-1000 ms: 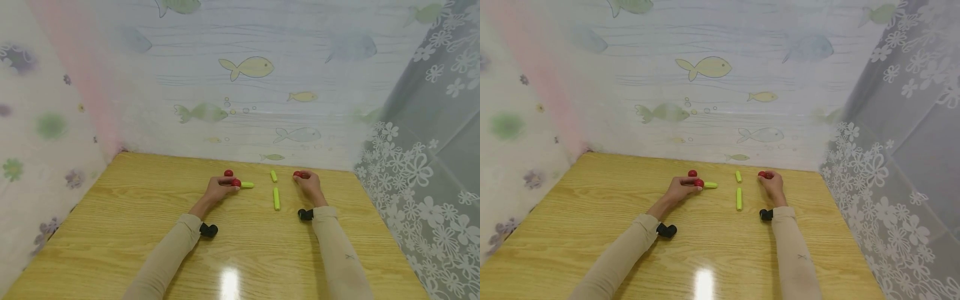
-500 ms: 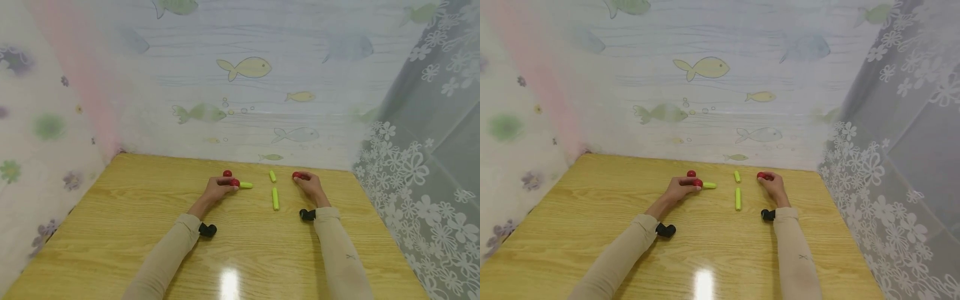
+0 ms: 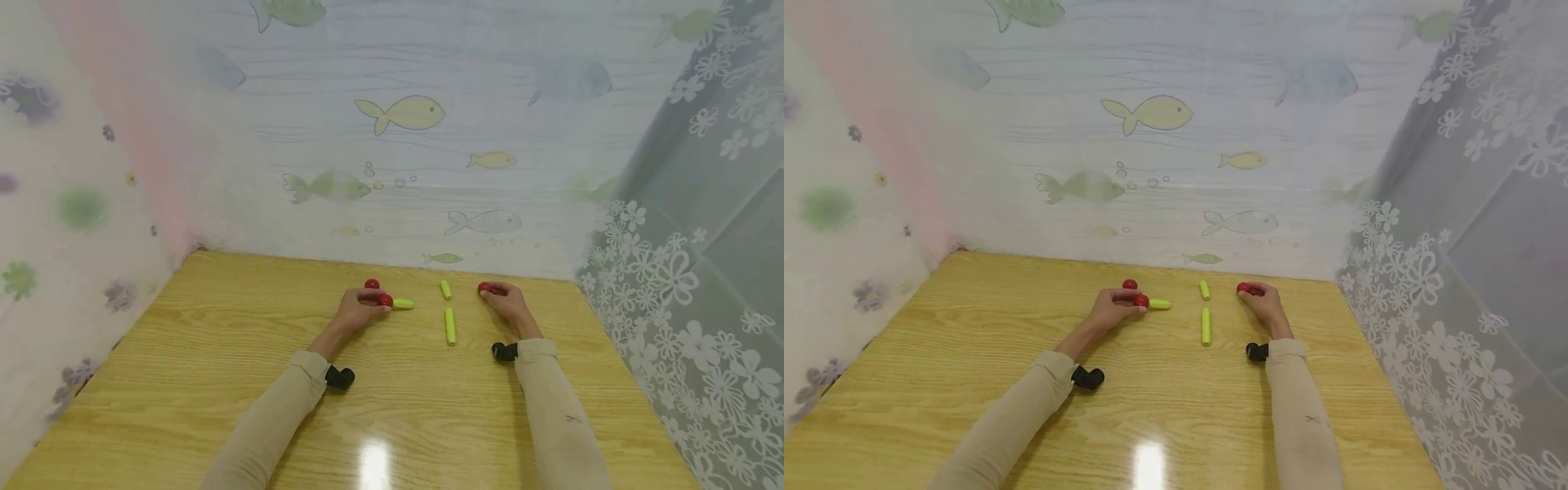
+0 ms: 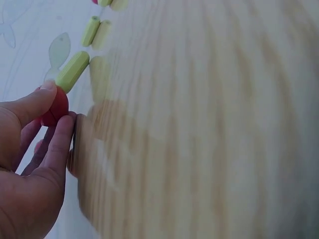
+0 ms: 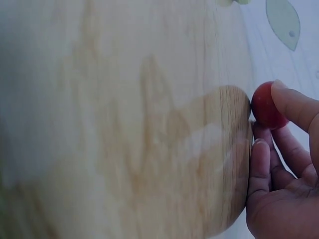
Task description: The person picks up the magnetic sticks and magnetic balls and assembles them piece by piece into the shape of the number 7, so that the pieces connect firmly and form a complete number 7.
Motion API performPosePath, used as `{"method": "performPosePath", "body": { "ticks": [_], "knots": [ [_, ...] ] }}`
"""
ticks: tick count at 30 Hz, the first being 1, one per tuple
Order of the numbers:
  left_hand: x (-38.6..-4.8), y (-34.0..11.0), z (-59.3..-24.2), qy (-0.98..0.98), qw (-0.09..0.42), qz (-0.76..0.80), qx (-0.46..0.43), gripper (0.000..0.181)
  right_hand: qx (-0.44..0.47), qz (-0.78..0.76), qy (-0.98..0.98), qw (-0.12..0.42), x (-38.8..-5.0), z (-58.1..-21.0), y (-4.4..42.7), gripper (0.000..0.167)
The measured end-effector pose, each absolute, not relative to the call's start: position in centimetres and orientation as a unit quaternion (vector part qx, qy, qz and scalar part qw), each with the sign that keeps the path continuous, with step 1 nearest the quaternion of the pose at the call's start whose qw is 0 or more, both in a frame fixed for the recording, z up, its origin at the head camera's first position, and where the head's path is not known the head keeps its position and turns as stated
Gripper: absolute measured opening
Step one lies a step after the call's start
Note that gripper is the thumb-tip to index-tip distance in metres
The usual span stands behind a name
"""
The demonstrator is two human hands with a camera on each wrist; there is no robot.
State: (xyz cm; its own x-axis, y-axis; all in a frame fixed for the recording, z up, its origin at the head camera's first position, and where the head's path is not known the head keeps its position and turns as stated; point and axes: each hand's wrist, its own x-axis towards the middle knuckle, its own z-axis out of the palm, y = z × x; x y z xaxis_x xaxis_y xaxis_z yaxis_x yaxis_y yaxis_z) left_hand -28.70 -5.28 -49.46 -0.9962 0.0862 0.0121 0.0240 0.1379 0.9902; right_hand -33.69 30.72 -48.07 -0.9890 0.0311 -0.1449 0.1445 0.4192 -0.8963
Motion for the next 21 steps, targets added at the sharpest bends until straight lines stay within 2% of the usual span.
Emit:
{"method": "performPosePath", "body": {
  "ticks": [6, 21],
  "knots": [
    [-28.9, -5.5, -49.6, 0.76, 0.013, 0.645, 0.077, 0.039, 0.051, -0.543, 0.836, 0.054, -33.5, -48.1, 30.8, 0.05],
    [-29.4, -6.3, -50.7, 0.745, 0.028, 0.657, 0.113, 0.044, 0.036, -0.535, 0.842, 0.056, -33.6, -48.1, 30.8, 0.046]
  ]
}}
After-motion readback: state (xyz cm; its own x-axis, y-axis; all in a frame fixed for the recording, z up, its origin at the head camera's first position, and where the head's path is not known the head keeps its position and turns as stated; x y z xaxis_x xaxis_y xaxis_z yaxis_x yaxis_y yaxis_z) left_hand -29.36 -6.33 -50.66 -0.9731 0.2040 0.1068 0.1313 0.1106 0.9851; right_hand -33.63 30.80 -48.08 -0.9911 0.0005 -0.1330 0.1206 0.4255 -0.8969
